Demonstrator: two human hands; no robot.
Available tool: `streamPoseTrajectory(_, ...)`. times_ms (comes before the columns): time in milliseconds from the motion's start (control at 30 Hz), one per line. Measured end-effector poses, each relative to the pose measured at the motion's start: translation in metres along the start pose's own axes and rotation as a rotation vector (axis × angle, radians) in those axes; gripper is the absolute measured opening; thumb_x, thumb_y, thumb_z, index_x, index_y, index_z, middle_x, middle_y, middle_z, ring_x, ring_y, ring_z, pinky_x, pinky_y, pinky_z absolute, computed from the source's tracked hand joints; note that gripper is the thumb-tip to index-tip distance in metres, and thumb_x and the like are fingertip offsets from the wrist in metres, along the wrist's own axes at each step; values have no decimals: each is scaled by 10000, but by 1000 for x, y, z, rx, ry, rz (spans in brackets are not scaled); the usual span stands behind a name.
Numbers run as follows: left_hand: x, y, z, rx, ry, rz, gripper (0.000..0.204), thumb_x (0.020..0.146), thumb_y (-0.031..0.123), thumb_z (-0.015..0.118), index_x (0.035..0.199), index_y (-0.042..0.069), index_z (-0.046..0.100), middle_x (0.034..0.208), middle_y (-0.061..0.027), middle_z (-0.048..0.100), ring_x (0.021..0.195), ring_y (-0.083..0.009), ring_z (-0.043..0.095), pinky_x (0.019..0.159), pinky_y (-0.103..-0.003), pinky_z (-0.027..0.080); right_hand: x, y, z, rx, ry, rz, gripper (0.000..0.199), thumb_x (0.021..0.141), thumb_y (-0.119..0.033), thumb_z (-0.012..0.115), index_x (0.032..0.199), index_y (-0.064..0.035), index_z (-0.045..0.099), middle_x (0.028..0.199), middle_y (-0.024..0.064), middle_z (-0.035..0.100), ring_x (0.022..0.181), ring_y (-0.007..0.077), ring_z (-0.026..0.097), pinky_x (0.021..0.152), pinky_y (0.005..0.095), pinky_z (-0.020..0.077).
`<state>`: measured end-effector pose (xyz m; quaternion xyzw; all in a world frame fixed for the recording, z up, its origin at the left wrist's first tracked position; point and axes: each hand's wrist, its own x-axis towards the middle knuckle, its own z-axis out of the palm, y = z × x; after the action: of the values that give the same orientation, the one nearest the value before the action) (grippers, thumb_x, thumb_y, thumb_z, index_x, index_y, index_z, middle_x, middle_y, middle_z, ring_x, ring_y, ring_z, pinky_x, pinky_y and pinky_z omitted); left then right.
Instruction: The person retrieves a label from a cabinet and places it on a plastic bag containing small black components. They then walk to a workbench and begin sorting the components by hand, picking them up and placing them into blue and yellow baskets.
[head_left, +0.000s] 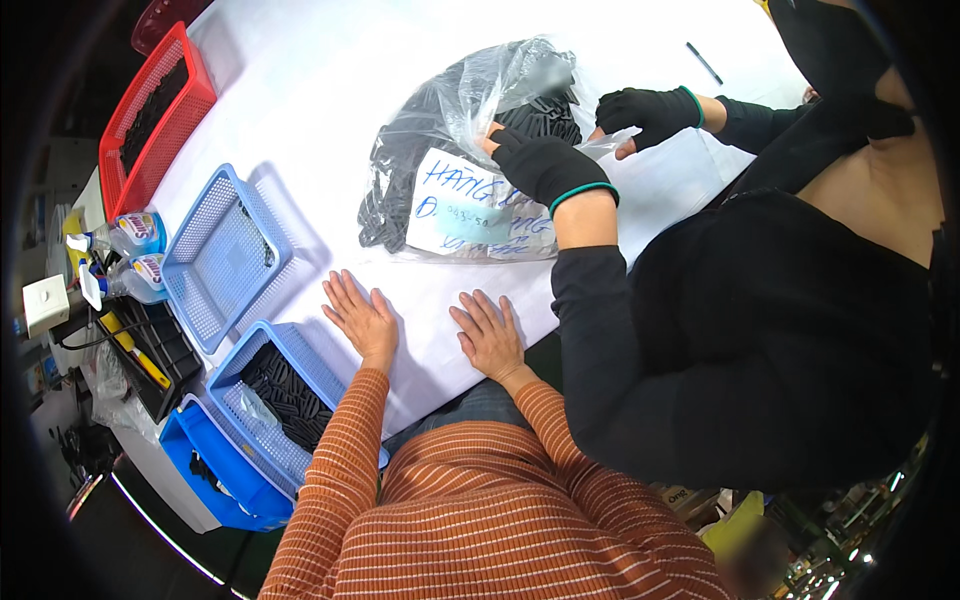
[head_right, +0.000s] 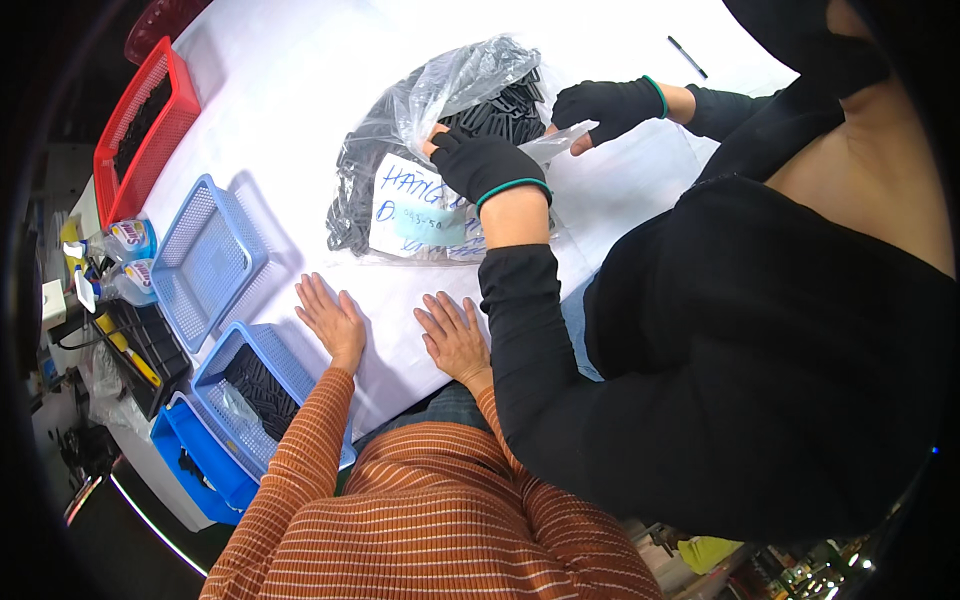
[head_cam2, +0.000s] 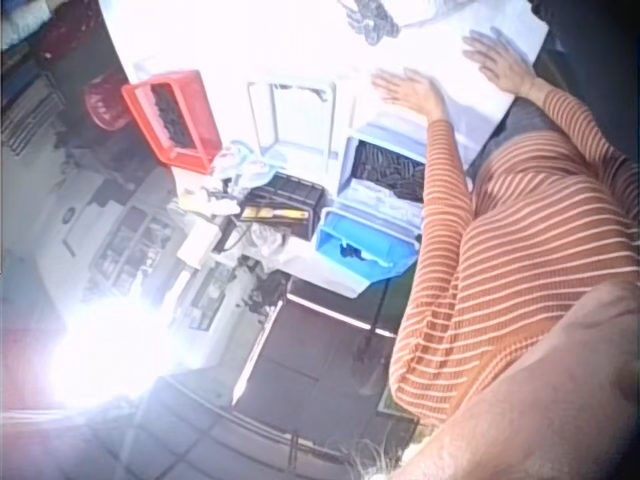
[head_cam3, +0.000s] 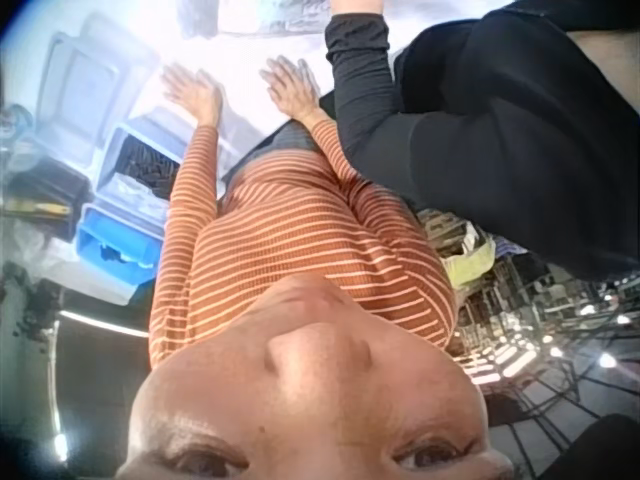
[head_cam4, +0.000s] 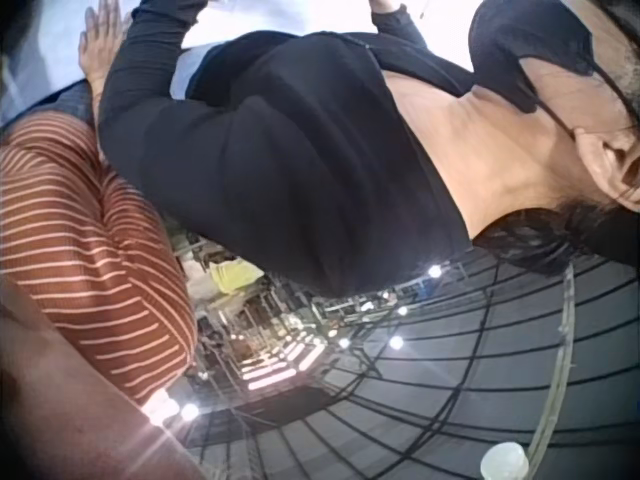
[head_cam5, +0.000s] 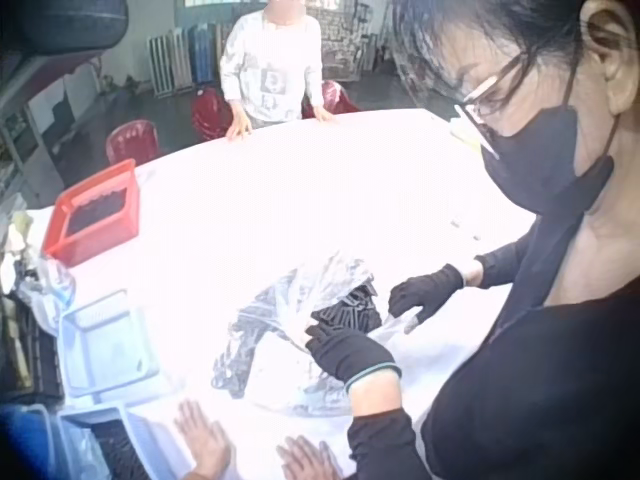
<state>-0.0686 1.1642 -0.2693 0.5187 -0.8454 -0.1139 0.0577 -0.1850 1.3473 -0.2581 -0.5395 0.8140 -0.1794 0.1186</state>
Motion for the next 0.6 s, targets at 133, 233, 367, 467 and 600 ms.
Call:
streamPoseTrajectory(133,-1,-1,1,6,-6,-6,589,924,273,389,1417,6,210,1504,-154,134,1411,-293,18,1115,-498,-10,-1,0,3,17,24,6,480,835,-245,556,1305,-205,468,1413,27,374,1329,208,306,1091,502,175)
streamPoseTrajectory(233,0,-1,2,0,-3,-5,589,924,273,389,1418,8,210,1504,-155,134,1411,-292,17,1115,-499,-11,-1,0,4,20,23,13,474,829,-248,565,1293,-204,481,1406,26,381,1320,207,316,1090,503,177)
streamPoseTrajectory(367,-1,-1,2,-9,1,-3,588,921,268,395,1416,7,214,1502,-158,139,1410,-295,20,1114,-501,-11,-2,1,6,33,26,10,479,824,-247,573,1292,-203,481,1406,25,378,1321,208,314,1093,501,173)
streamPoseTrajectory(467,-1,-1,2,-13,0,-4,587,919,263,400,1413,3,219,1500,-162,142,1410,-298,26,1113,-503,-8,-1,1,6,65,32,10,482,824,-243,575,1295,-204,479,1409,25,374,1321,211,313,1094,502,172)
streamPoseTrajectory(600,0,-1,1,-9,5,4,587,919,262,404,1411,1,221,1500,-165,143,1409,-302,32,1113,-505,-3,0,2,4,53,40,-2,482,827,-243,572,1298,-205,477,1407,27,376,1322,214,312,1094,504,170)
